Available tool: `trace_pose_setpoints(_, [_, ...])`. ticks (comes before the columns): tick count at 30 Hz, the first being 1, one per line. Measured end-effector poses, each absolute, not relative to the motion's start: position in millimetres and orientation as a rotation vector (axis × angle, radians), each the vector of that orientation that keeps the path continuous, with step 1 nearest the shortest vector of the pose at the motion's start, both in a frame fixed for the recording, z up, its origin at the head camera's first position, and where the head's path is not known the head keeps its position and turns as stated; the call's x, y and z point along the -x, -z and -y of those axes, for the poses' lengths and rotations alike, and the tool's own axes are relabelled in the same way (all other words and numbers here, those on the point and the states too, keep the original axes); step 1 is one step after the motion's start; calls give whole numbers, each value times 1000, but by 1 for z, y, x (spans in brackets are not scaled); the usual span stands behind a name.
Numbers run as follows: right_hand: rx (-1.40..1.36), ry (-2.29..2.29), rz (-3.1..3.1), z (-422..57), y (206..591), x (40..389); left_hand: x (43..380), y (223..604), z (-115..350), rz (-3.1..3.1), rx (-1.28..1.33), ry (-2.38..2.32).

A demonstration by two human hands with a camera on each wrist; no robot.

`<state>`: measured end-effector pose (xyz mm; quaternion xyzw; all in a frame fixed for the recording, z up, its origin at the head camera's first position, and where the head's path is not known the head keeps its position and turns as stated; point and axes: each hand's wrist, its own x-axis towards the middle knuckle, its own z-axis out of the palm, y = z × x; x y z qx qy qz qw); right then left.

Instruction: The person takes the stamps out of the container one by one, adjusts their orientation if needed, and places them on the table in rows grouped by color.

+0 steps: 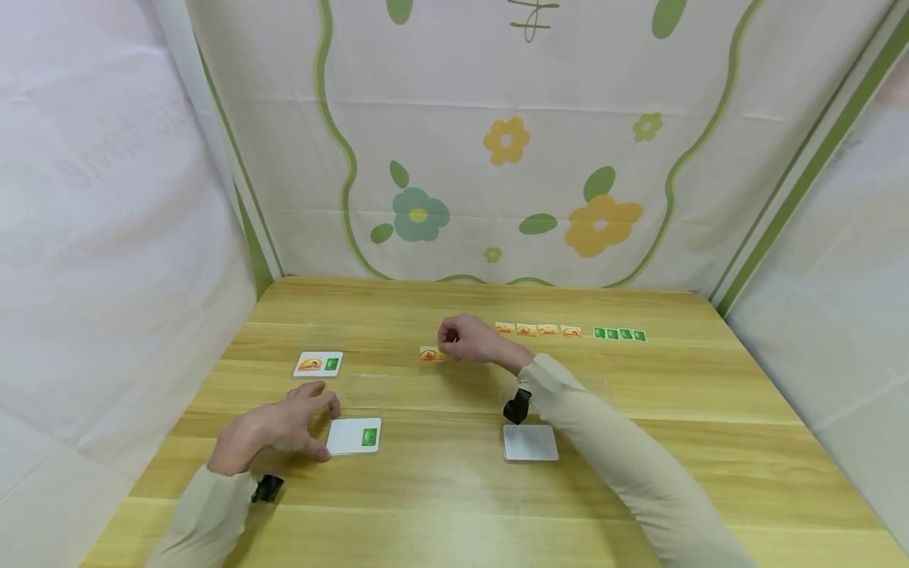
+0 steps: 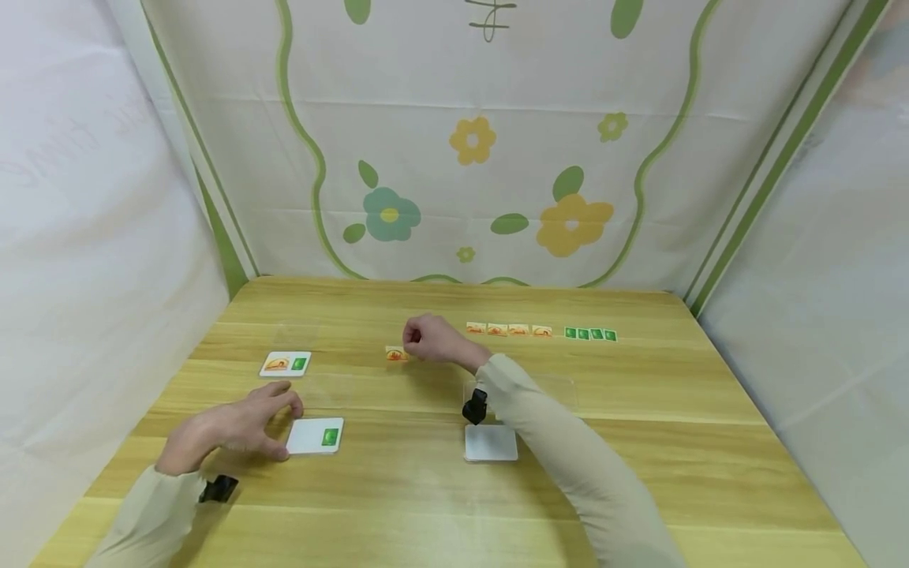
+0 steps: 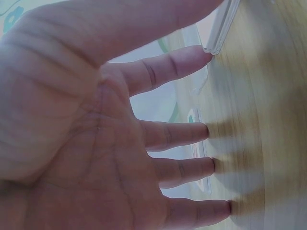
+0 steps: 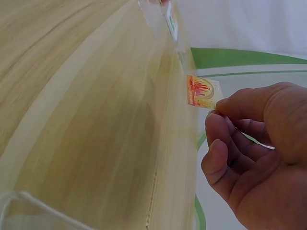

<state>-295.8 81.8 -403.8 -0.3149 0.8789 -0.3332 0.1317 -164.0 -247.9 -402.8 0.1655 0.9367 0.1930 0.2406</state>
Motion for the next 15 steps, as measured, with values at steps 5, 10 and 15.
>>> trace_pose_setpoints(5, [903,931,-2578,-86,406,299,163,404,249,-2569,-468,-522])
trace_pose_setpoints(10, [894,904,-2600,-92,403,303,164,405,249,-2567,-474,-532])
trace_pose_setpoints(15, [870,895,-2610,-99,404,307,163,403,249,-2567,-467,-533])
